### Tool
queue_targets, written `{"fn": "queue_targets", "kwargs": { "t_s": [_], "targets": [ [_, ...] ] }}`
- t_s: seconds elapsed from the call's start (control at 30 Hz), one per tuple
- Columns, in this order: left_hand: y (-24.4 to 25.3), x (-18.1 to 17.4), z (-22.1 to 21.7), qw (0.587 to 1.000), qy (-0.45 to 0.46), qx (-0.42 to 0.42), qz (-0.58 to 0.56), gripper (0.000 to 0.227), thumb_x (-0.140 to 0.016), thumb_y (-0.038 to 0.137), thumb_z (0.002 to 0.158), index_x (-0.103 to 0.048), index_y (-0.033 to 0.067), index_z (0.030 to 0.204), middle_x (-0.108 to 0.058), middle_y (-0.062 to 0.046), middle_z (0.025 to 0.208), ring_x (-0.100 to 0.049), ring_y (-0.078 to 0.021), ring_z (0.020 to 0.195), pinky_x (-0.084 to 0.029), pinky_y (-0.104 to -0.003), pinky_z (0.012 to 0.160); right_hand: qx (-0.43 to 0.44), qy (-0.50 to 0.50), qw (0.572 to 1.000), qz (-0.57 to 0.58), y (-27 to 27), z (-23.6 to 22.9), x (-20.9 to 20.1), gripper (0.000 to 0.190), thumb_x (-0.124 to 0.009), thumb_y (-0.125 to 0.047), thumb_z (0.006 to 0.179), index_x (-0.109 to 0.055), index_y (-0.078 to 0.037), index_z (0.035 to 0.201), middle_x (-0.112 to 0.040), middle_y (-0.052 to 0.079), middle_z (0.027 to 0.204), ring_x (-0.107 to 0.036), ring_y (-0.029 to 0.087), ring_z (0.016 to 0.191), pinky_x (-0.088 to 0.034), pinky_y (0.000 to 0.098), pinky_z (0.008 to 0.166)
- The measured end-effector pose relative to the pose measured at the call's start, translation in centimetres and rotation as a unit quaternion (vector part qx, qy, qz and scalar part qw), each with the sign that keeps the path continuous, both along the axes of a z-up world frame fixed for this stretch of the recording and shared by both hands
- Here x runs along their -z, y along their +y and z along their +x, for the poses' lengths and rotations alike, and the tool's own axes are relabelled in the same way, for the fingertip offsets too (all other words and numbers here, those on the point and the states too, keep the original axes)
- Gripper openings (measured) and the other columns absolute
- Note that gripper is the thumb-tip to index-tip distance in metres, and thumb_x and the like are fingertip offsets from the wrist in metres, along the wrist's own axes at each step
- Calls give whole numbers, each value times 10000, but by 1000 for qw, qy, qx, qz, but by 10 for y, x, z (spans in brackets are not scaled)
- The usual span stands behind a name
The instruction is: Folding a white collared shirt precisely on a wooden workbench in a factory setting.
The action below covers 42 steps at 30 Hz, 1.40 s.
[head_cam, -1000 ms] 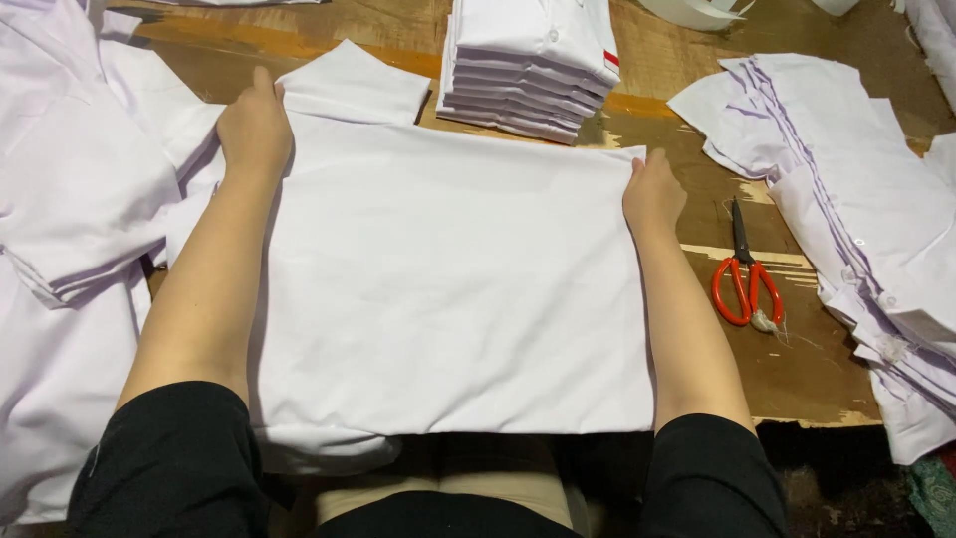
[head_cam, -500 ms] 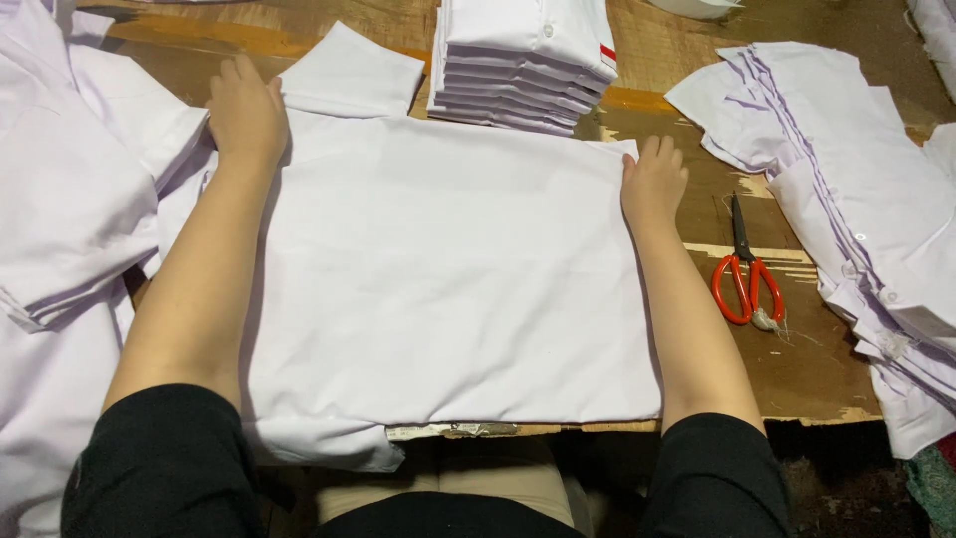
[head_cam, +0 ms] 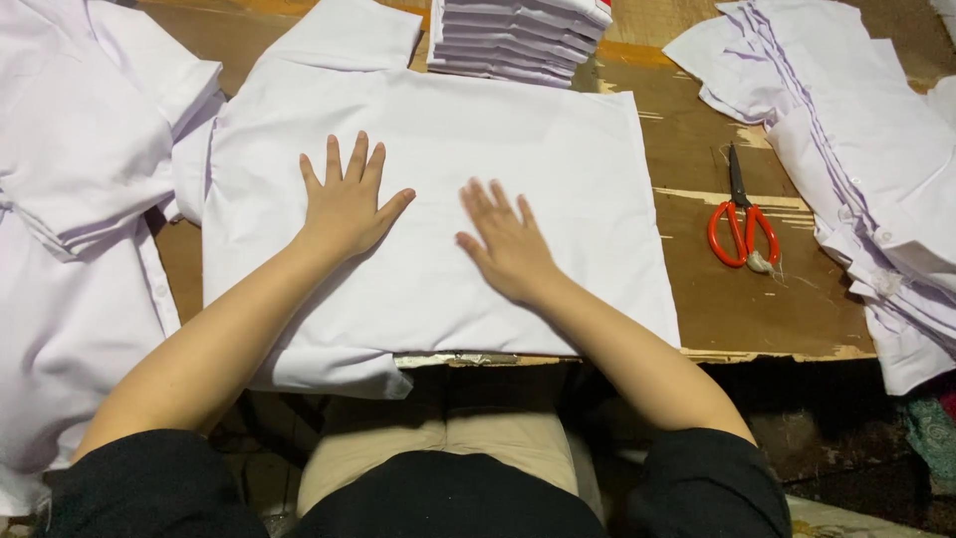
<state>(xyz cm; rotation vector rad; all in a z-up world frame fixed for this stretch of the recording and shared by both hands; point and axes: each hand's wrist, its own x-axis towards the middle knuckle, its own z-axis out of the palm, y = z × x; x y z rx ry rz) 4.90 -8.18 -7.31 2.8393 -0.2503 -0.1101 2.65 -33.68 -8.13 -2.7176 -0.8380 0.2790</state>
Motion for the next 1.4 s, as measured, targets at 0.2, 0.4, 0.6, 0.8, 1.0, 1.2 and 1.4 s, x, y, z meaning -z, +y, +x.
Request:
{"fn": "queue_targets", "kwargs": {
  "t_s": [0.2, 0.4, 0.6, 0.8, 1.0, 1.2, 1.4],
  "targets": [
    [1, 6, -3, 999, -33, -14, -12, 810, -268, 649, 1096, -398, 18, 1586, -325, -259, 1666, -134, -465, 1566, 72, -711, 1156, 221, -11, 974, -37, -110, 11, 10, 675, -254, -520, 1112, -216, -123, 1657, -192, 118, 1722, -91, 355, 1588, -44, 643, 1237],
    [4, 12, -4, 999, -36, -14, -33, 800, -289, 650, 1087, -384, 41, 1596, -296, -231, 1683, -112, -442, 1570, 99, -678, 1169, 400, -10, 907, -132, -214, 24, 58, 860, -120, -741, 1050, -114, -151, 1676, -12, 168, 1734, 111, 348, 1582, 147, 654, 1206],
    [2, 13, -3, 998, -52, -13, -37, 779, -316, 629, 1092, -393, 38, 1593, -296, -233, 1682, -116, -441, 1569, 98, -678, 1171, 370, -84, 925, -27, -95, -27, -25, 743, -315, -442, 1133, -195, 96, 1631, 30, 297, 1693, 57, 470, 1558, 60, 656, 1227],
    [4, 13, -5, 998, -49, -17, -39, 781, -313, 633, 1079, -396, 49, 1591, -300, -227, 1680, -122, -434, 1570, 97, -676, 1175, 158, 13, 983, 88, 21, -66, -11, 711, -334, -423, 1108, -168, 33, 1627, -39, 307, 1693, 14, 510, 1554, 11, 712, 1203],
    [5, 14, -4, 998, -45, -13, -43, 787, -310, 644, 1071, -392, 60, 1593, -301, -216, 1680, -128, -427, 1570, 90, -674, 1181, 197, -1, 980, 31, -24, -73, -3, 666, -281, -521, 1101, -265, -136, 1644, -198, 147, 1714, -103, 405, 1577, -23, 669, 1221],
    [6, 14, -4, 998, -45, -12, -51, 798, -310, 655, 1071, -397, 53, 1588, -300, -223, 1678, -127, -432, 1569, 94, -673, 1177, 394, 12, 918, -41, -121, -98, -7, 648, -287, -531, 1096, -295, -193, 1649, -187, 139, 1724, -86, 387, 1585, -33, 648, 1222],
    [9, 26, 4, 998, -29, 1, -49, 774, -380, 614, 1070, -379, 46, 1595, -267, -233, 1685, -104, -449, 1564, 80, -683, 1177, 513, 9, 857, -49, -173, -104, 22, 793, -291, -683, 1040, -210, -214, 1675, 18, 221, 1725, 113, 423, 1565, 131, 742, 1148]
  ]
}}
